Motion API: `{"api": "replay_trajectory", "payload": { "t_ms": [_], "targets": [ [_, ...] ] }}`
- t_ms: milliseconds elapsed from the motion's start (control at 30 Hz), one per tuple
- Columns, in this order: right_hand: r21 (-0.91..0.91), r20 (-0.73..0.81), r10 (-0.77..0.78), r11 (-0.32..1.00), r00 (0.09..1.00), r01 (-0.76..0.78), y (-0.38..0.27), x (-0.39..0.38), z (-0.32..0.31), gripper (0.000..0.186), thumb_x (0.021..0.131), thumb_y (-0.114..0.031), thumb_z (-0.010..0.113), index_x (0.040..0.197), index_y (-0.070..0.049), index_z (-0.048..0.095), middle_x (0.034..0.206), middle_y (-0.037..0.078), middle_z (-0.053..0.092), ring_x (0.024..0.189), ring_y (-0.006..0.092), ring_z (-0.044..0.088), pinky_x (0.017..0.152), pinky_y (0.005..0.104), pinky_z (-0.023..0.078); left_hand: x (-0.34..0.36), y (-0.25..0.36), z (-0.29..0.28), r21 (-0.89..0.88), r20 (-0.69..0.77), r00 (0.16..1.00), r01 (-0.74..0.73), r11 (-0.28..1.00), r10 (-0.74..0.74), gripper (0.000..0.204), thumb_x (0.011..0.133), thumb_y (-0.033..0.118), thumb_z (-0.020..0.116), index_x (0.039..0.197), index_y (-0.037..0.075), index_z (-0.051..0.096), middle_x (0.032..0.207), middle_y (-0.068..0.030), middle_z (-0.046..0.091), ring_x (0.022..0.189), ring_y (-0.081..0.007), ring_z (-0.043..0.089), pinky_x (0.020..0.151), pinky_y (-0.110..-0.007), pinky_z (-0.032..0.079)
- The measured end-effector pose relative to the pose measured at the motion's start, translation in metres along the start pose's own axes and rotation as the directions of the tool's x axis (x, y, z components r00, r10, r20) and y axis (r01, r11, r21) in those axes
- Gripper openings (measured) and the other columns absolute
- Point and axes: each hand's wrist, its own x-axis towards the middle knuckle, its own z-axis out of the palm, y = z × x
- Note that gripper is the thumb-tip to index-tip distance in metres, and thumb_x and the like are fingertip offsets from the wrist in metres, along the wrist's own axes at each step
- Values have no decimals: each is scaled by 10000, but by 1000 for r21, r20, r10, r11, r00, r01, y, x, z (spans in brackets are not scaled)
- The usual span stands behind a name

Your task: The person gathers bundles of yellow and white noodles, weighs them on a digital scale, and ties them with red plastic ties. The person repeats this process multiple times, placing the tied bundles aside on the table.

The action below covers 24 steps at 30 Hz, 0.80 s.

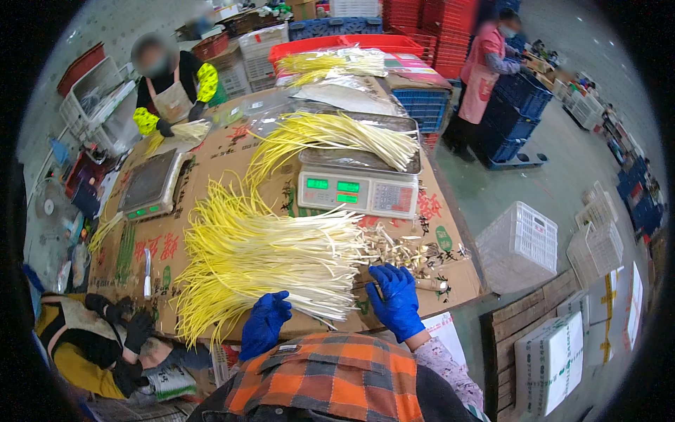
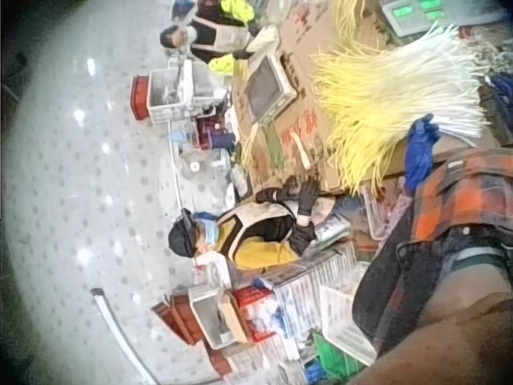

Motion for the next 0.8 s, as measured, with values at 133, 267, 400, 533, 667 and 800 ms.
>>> {"api": "replay_trajectory", "payload": {
  "t_ms": [133, 267, 400, 533, 667, 800],
  "targets": [
    [9, 22, 46, 999, 999, -46, -4, 0, -2, 395, 917, -223, 699, 1288, -116, 615, 1239, 145, 653, 1193, 362, 592, 1080, 523, 381, 4, 0, -3, -4, -56, 998, 43, 999, -43, 386, 1089, 306, 473, 1282, 1, 607, 1038, -92, 683, 926, -178, 640, 874, -328, 541],
    [-15, 46, 66, 998, 997, -66, -6, -1, -5, 386, 935, -248, 673, 1296, -123, 620, 1223, 141, 666, 1181, 353, 600, 1073, 517, 388, 13, -4, -12, -10, -53, 994, 92, 996, -92, 382, 1086, 305, 469, 1272, 3, 611, 1119, -107, 687, 938, -185, 644, 865, -336, 543],
    [-46, 37, 45, 998, 998, -44, -8, 0, -4, 390, 942, -259, 659, 1304, -120, 622, 1208, 141, 674, 1174, 342, 605, 1054, 515, 408, 10, -4, -14, 17, -100, 993, 70, 997, -68, 411, 1073, 346, 477, 1272, 11, 608, 1174, -110, 679, 984, -198, 644, 852, -344, 549],
    [-42, 27, 45, 998, 999, -44, -7, 0, -6, 385, 947, -266, 650, 1298, -112, 620, 1200, 146, 667, 1175, 345, 598, 1058, 513, 406, 14, -6, -19, -26, -61, 995, 75, 997, -77, 450, 1056, 384, 536, 1314, 22, 607, 1078, -96, 696, 985, -201, 663, 851, -348, 580],
    [-33, 7, 46, 998, 999, -46, -6, 1, -5, 374, 944, -263, 655, 1285, -113, 626, 1204, 141, 664, 1180, 339, 595, 1058, 512, 403, 16, -6, -23, 2, -68, 995, 77, 997, -77, 459, 1061, 381, 529, 1322, 10, 596, 1078, -100, 700, 989, -201, 664, 848, -342, 585],
    [-15, 31, 49, 999, 998, -48, -5, 6, -1, 369, 945, -257, 655, 1286, -120, 630, 1204, 128, 671, 1179, 334, 599, 1063, 508, 400, 13, -4, -21, -33, -56, 994, 90, 995, -92, 460, 1065, 378, 519, 1321, 2, 594, 1073, -104, 701, 983, -207, 664, 848, -354, 581]
  ]
}}
